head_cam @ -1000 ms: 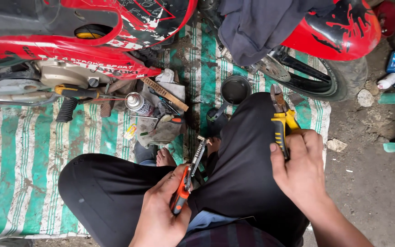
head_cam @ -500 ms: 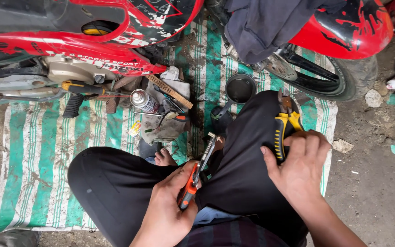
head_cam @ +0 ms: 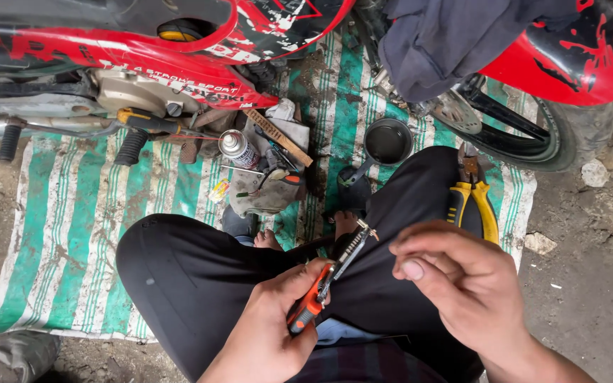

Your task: Repairing motorcycle electrical wiring by stripping and connecting wires using hand tools

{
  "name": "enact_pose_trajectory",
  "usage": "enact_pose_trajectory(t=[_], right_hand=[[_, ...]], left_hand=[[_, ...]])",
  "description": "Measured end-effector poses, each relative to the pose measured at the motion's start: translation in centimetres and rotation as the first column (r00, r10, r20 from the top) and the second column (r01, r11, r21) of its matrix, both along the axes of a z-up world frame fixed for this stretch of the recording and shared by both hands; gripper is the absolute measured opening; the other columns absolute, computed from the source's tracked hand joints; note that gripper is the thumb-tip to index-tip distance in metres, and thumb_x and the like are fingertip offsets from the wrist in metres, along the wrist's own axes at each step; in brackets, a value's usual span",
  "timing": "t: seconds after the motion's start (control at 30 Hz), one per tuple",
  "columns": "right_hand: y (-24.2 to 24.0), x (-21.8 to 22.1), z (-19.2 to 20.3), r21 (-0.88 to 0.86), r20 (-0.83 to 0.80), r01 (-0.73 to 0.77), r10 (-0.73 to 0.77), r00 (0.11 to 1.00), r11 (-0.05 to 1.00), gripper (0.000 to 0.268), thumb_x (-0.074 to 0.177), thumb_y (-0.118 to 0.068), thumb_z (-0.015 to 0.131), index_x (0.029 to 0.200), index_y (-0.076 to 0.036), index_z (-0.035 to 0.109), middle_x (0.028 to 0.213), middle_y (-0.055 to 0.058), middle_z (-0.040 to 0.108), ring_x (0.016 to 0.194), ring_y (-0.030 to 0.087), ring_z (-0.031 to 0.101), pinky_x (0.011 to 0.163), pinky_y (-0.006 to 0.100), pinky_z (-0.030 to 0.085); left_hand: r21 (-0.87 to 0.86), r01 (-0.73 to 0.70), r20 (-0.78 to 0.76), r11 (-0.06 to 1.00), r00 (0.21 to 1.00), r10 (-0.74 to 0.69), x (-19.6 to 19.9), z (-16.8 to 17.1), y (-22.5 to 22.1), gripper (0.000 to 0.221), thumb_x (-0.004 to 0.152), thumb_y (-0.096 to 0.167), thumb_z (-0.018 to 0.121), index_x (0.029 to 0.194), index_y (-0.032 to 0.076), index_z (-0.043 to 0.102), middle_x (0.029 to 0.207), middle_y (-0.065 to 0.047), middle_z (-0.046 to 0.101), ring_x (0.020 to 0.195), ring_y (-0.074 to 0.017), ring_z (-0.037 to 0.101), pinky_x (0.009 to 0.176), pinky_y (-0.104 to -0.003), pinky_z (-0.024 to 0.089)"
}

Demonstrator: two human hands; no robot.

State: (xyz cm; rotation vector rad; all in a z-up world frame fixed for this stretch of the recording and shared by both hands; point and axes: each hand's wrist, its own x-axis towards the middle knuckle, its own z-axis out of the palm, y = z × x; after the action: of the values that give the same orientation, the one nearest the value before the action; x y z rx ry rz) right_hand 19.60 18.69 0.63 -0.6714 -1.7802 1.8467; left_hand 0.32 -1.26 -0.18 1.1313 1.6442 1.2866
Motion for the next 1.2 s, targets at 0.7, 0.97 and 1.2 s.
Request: enact_pose_trajectory(t=[0.7,0.97,1.2], right_hand=[[-0.7,-3.8,2.0,-0.005,0.053,0.006,-0.006,0.999,1.0,0.006,0.099,0.007,0.07,0.104,0.008,0.074,0.11,0.016,0.078,0.078,0.017,0.07,0.072,0.027,0.062],[-0.6,-4.9,0.9,-0.015,0.053,-0.094,0.095,0.994,0.995,0.007,0.101,0.008,0.069,0.105,0.009,0.074,0.109,0.014,0.078,0.079,0.016,0.069,0.073,0.026,0.06],[-1.6,-6.5,1.3,0.082,0.138,-0.171,0.159,0.978,0.982,0.006,0.099,0.007,0.071,0.102,0.009,0.075,0.108,0.013,0.079,0.076,0.016,0.07,0.069,0.024,0.058]], left_hand=[[-0.16,-0.124,-0.401,0.979,0.915,0.05,0.5,-2.1,-4.6,0.106,0.067,0.016,0.08,0.163,-0.008,0.043,0.158,-0.031,0.057,0.144,-0.0452,0.06,0.117,-0.049,0.048],[-0.186,-0.601,-0.851,0.778,0.494,0.178,0.2,-6.0,-10.9,0.11,0.069,0.037,0.082,0.163,-0.008,0.046,0.146,-0.029,0.059,0.134,-0.0473,0.055,0.119,-0.059,0.038],[-0.165,-0.772,-0.912,0.614,0.357,0.204,1.6,-8.8,-11.9,0.106,0.079,0.051,0.079,0.163,-0.007,0.047,0.149,-0.03,0.058,0.132,-0.0465,0.057,0.118,-0.057,0.038]])
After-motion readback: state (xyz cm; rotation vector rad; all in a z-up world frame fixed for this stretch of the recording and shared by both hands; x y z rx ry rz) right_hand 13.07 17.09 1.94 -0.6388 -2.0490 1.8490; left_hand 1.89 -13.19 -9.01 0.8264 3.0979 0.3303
